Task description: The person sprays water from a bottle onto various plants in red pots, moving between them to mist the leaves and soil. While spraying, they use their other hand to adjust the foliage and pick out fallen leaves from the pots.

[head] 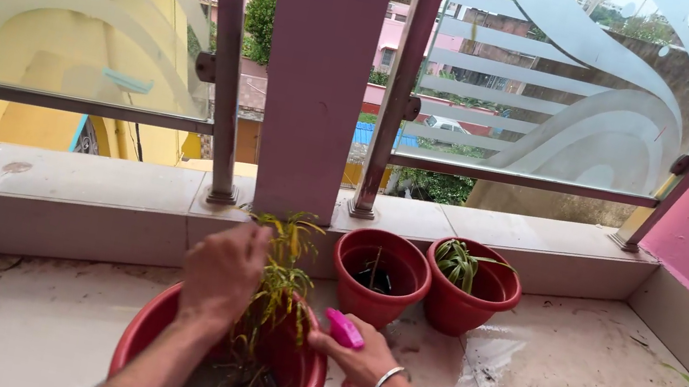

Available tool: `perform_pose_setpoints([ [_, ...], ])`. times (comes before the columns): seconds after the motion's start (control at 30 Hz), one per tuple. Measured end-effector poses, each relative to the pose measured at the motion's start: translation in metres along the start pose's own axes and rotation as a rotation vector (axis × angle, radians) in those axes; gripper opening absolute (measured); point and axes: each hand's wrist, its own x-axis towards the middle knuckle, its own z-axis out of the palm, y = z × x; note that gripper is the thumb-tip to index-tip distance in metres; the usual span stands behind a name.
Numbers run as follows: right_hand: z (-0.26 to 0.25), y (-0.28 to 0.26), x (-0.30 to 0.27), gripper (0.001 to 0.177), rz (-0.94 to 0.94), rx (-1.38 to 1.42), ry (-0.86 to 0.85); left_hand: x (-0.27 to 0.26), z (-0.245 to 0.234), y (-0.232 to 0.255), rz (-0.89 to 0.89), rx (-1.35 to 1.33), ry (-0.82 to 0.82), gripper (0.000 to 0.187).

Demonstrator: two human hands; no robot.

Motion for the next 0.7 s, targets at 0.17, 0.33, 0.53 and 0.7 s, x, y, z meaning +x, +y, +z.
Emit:
perform_pose_setpoints([
  [0.17,-0.011,0.002,-0.004,0.052,0.1,0.032,-0.136,-0.004,-0.019,-0.076,-0.153,0.235,-0.038,0.041],
  [0.33,-0.005,-0.009,-0.01,0.044,0.173,0.086,-0.174,-0.011,-0.037,-0.107,-0.444,0.334,-0.342,0.053],
  [0.53,0.004,0.004,0.012,0.032,0.145,0.188,-0.033,-0.024,-0.01,-0.138,-0.569,0.196,-0.571,0.029],
  [0.7,0.012,-0.005,0.016,0.039,0.129,0.194,0.159,-0.04,0.0,-0.113,-0.642,0.13,-0.302,0.032],
])
